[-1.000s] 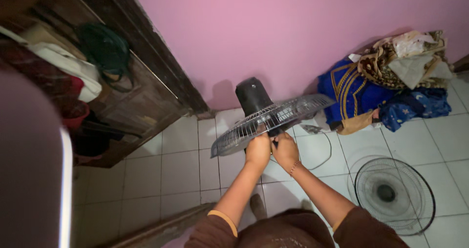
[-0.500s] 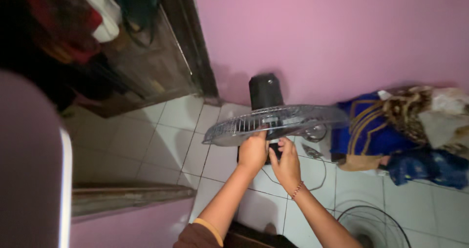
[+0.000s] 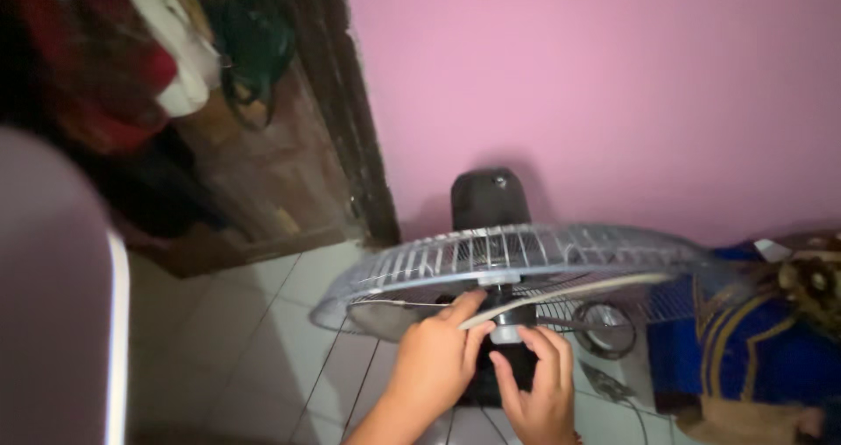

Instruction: The person unplugs a standing electric fan, then removes the front grille and the fan blades. They wipe the central hub area with a white cloth. The video ends before the fan is reassembled.

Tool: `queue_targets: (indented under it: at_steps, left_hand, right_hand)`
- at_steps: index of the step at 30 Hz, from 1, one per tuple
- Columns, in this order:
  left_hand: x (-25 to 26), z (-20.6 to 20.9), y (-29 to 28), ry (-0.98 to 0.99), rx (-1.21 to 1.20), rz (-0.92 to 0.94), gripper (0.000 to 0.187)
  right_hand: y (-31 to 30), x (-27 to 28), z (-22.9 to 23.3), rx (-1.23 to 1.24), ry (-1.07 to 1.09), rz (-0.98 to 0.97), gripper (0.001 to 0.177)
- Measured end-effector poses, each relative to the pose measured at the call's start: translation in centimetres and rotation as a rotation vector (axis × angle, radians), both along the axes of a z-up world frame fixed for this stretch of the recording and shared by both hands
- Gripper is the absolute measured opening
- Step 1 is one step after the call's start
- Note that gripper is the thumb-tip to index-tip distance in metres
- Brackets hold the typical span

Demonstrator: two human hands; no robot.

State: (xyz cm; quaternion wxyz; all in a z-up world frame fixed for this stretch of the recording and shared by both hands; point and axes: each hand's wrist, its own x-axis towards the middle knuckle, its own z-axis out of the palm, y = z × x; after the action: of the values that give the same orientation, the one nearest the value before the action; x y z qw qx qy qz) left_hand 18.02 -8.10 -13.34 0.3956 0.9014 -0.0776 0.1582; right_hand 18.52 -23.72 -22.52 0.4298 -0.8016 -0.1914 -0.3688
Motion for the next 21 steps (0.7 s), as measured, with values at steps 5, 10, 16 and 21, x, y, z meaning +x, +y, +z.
queue_targets:
  at_steps: [5, 10, 16, 21]
  left_hand:
    - [1.6, -3.4, 0.3, -0.146, -0.032, -0.067, 0.023]
    - [2.2, -5.3, -0.4, -0.372, -0.017, -0.01, 0.027]
    - [2.0, -6.5, -0.2, -0.522, -0.007, -0.014, 0.033]
    - [2.1, -6.4, 0.4, -0.548, 0.071, -0.033, 0.037]
  right_hand:
    - [-1.0, 2.5, -1.9, -0.078, -0.249, -0.046, 0.05]
    - [-2.1, 3.3, -1.3, -0.271, -0.492, -0.032, 0.054]
    - [-2.5, 2.4, -1.2, -0.467, -0.619, -0.102, 0.051]
    - [-2.1, 1.8, -0.1, -0.657, -0.703, -0.245, 0.038]
